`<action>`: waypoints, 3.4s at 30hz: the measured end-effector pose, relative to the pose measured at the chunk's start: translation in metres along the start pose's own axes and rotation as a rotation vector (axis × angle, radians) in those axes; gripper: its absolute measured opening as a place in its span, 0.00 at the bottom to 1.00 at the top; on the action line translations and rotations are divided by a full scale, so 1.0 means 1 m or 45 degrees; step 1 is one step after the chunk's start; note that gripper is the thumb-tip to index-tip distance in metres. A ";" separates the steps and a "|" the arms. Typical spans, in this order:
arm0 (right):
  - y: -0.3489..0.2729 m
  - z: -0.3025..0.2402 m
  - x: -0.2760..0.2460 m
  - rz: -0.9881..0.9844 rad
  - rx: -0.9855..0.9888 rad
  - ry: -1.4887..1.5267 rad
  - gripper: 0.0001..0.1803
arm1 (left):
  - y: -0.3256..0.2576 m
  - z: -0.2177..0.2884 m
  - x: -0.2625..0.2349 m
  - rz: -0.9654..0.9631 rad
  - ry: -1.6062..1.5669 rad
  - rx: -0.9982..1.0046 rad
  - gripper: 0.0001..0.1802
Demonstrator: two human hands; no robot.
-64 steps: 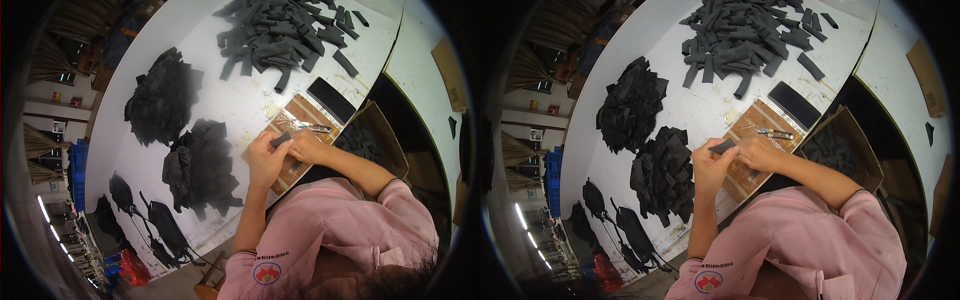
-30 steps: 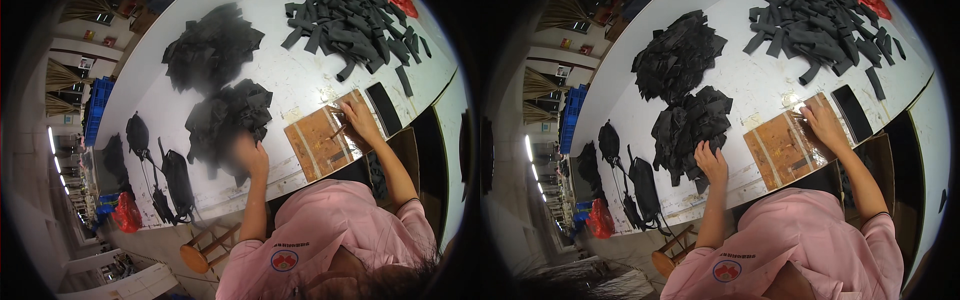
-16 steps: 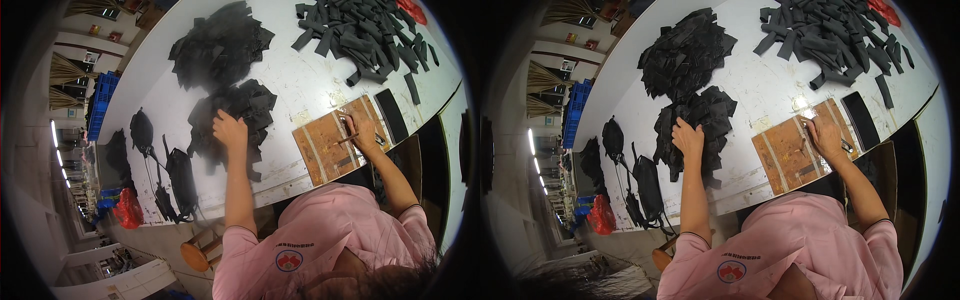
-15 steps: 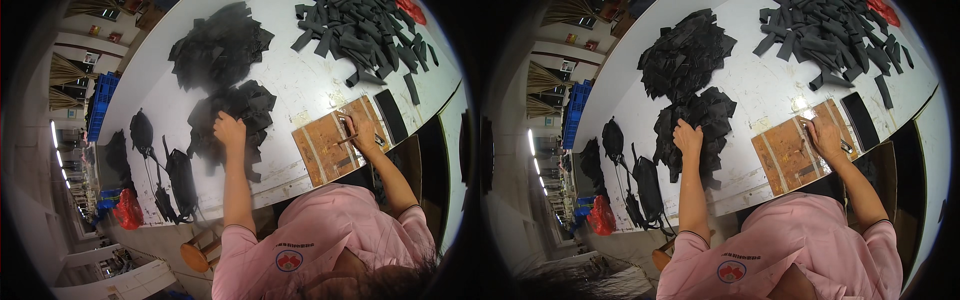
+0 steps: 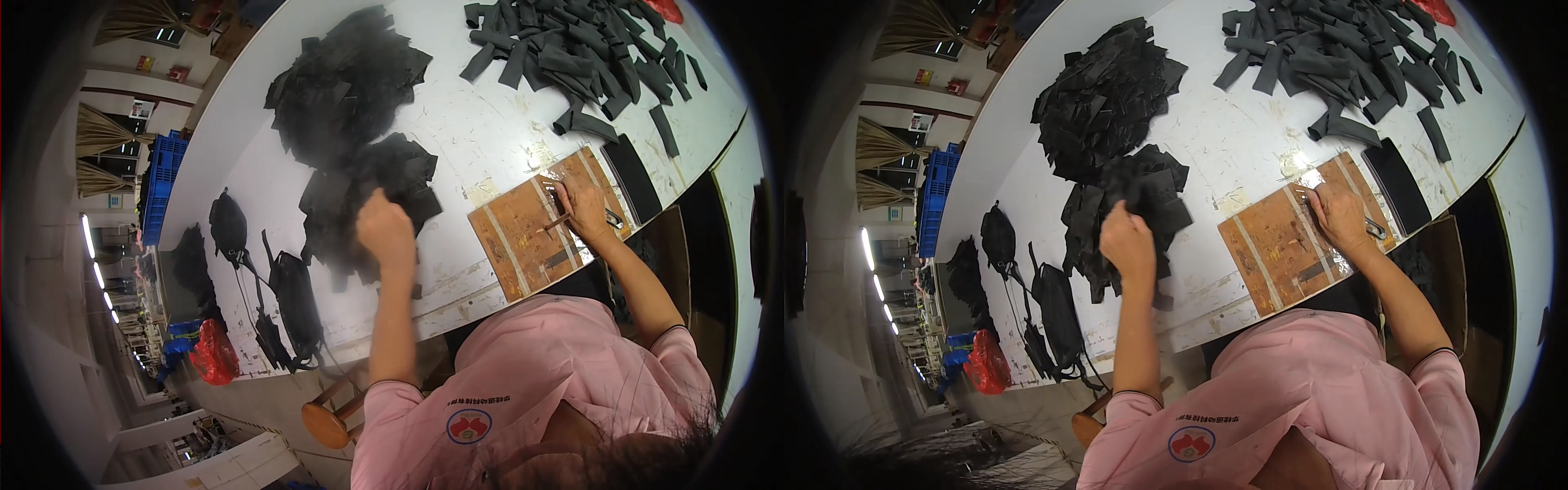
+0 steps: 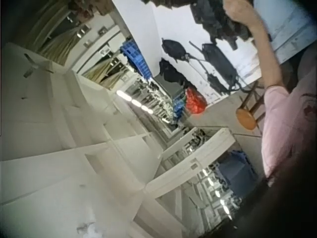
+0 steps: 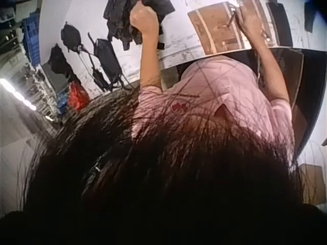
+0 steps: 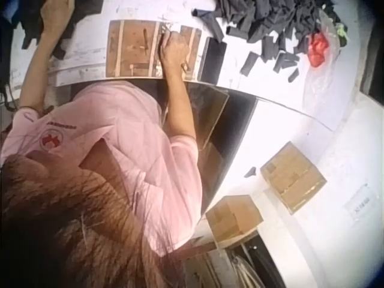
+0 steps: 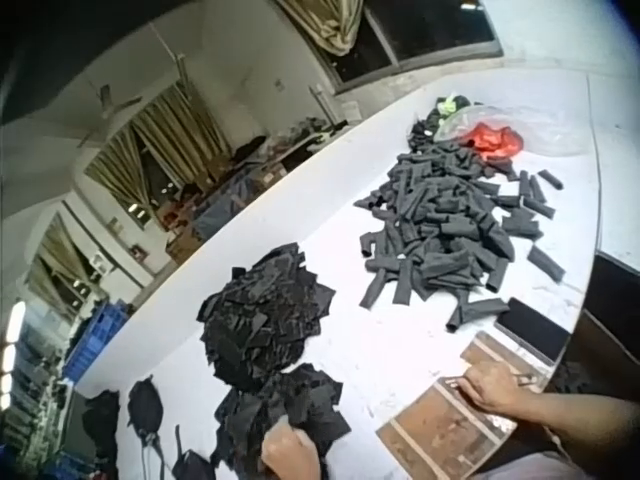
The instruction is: Assembling small black foam or fabric components at an industrial workbench.
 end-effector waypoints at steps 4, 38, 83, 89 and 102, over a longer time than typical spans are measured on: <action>0.001 -0.001 -0.001 0.017 -0.002 -0.004 0.12 | -0.040 0.059 0.020 -0.034 -0.149 0.229 0.11; -0.010 0.001 -0.005 0.211 -0.200 0.144 0.10 | -0.020 0.098 0.045 -0.098 -0.721 0.159 0.05; -0.031 -0.149 -0.021 -0.349 -0.308 1.216 0.10 | -0.124 0.051 -0.008 -0.507 -2.232 -0.481 0.04; -0.029 -0.152 -0.021 -0.315 -0.419 0.905 0.08 | -0.122 0.065 -0.020 -0.319 -1.610 -0.342 0.02; -0.036 -0.126 0.027 -0.665 0.337 1.839 0.01 | -0.123 0.066 -0.001 -0.922 -2.775 -0.657 0.13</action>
Point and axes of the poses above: each hand's wrist, its own y-axis towards the middle knuckle, its own x-axis out of the palm, z = x × y, the point moved 6 cm from there along y, towards the middle knuckle, and after that the axes turned 10 degrees about -z, right-handed, at the moved point
